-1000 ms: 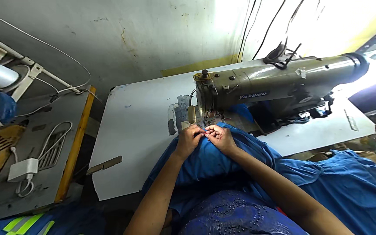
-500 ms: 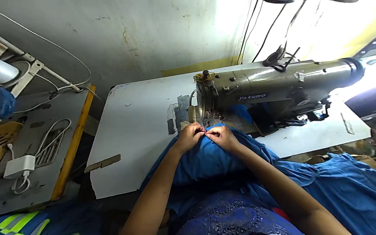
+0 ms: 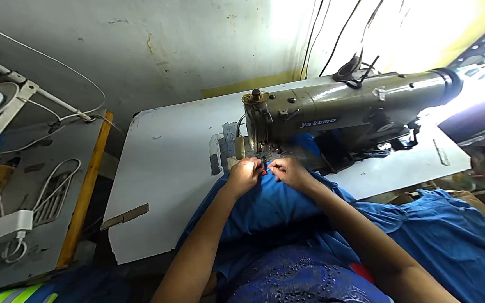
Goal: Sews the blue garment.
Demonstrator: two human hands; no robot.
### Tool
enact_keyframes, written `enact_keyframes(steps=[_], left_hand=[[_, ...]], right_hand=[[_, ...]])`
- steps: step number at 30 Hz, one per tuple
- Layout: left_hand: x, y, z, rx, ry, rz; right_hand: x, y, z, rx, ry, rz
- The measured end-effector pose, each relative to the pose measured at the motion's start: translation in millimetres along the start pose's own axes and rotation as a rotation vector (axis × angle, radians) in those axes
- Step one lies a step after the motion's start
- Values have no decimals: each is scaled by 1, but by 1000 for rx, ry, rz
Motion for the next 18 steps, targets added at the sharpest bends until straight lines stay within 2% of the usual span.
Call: enact_keyframes(steps=[4, 7, 10, 13, 15, 18], left_hand=[[-5, 7, 15, -249, -6, -54], [-2, 7, 23, -316, 38, 45], [3, 8, 30, -352, 113, 212], [7, 11, 33, -413, 162, 324], [8, 11, 33, -420, 182, 375], [4, 10, 21, -309, 100, 312]], right_hand=[[8, -22, 9, 28, -14, 118], [16, -16, 14, 99, -166, 238], [28, -4, 6, 296, -393, 409], [34, 8, -10, 444, -566, 372], [32, 16, -12, 495, -598, 307], [29, 20, -10, 534, -591, 276]])
Point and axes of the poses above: each hand's wrist, its own x-axis away from the middle knuckle, its own y-axis out of the palm, z = x × y, the point moved 9 cm from there along -x, towards the middle knuckle
